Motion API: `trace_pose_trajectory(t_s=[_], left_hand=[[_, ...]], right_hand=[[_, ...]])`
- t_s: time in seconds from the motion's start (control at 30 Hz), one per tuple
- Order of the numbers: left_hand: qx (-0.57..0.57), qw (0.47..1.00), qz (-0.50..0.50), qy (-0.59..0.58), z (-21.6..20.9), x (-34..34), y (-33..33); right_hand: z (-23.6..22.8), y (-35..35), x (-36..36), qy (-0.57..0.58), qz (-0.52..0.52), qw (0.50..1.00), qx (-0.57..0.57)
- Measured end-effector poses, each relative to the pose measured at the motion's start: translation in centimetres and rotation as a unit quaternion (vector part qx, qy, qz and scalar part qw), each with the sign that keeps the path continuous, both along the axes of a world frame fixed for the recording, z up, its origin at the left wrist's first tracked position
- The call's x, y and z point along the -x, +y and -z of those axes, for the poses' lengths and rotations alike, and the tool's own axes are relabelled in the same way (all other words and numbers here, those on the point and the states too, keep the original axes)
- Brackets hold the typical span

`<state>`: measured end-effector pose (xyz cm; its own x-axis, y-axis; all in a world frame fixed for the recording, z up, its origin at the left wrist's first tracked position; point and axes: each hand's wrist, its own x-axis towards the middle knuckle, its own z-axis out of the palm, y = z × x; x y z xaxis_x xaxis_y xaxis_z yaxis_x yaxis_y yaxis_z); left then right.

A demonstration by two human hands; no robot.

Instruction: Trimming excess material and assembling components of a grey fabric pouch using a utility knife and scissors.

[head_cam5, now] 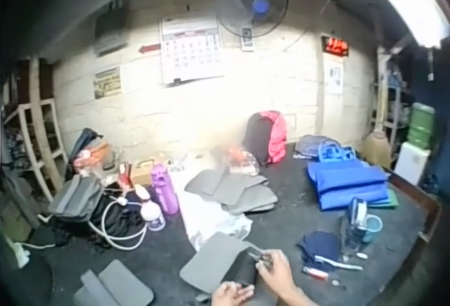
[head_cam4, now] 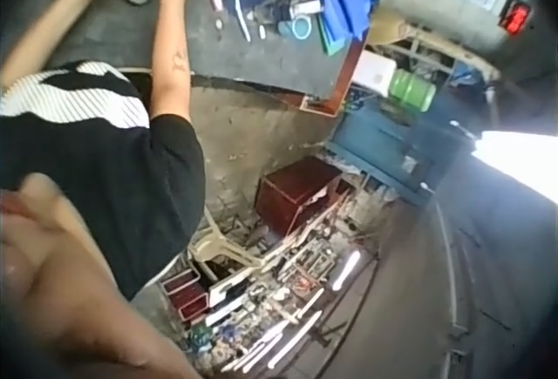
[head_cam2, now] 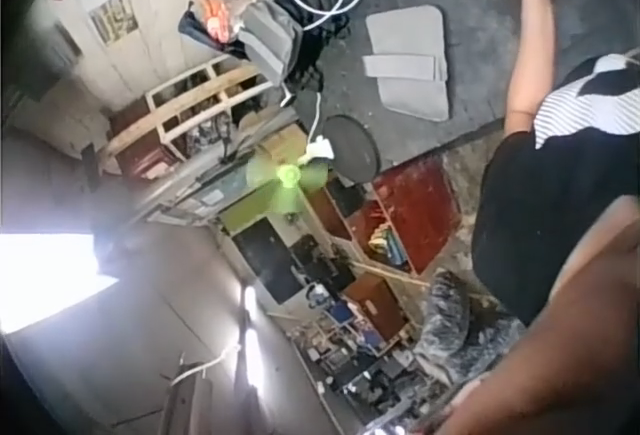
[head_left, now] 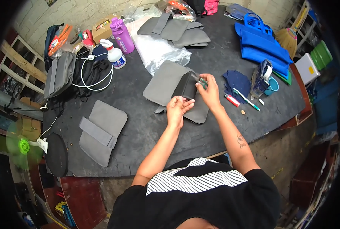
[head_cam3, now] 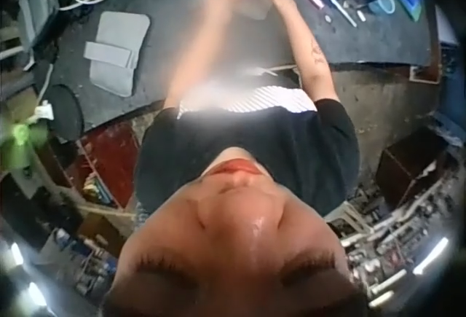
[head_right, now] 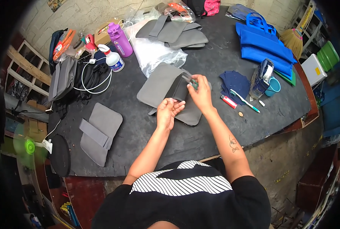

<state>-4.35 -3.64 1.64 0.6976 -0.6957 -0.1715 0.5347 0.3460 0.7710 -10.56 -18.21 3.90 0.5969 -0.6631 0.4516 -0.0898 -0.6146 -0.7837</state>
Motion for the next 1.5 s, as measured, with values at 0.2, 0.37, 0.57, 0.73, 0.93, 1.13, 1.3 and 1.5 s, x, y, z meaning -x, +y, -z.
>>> trace_pose_trajectory(t_s=[0.2, 0.37, 0.57, 0.73, 0.93, 1.13, 1.3, 1.5], left_hand=[[0.055, 0.998, -0.003, 0.013, -1.1, -0.8, 0.6], [-0.009, 0.999, -0.008, -0.041, -0.4, -0.8, 0.9], [0.029, 0.998, 0.005, -0.058, -0.1, -0.6, 0.8], [0.049, 0.997, 0.000, -0.056, 0.3, -1.0, 0.9], [0.050, 0.998, -0.011, -0.045, -0.2, -0.8, 0.8], [0.046, 0.997, 0.002, -0.054, 0.2, -0.8, 0.9], [0.048, 0.997, 0.002, -0.053, 0.2, -0.6, 1.0], [-0.035, 0.994, -0.060, -0.090, -0.2, -0.4, 1.6]], right_hand=[[-2.5, 4.3, 2.7, 0.046, 0.003, 0.988, 0.149], [-3.4, 4.8, 2.7, 0.044, -0.014, 0.968, 0.248], [-3.0, 5.2, 2.2, 0.047, -0.016, 0.959, 0.278], [-2.8, 5.3, 1.7, 0.031, -0.014, 0.961, 0.273], [-2.8, 5.6, 2.1, 0.040, 0.003, 0.968, 0.248], [-2.7, 5.9, 1.9, 0.028, -0.007, 0.969, 0.244], [-1.8, 5.6, 1.4, 0.019, -0.016, 0.968, 0.248], [-0.8, 4.5, 1.8, -0.057, 0.059, 0.997, -0.013]])
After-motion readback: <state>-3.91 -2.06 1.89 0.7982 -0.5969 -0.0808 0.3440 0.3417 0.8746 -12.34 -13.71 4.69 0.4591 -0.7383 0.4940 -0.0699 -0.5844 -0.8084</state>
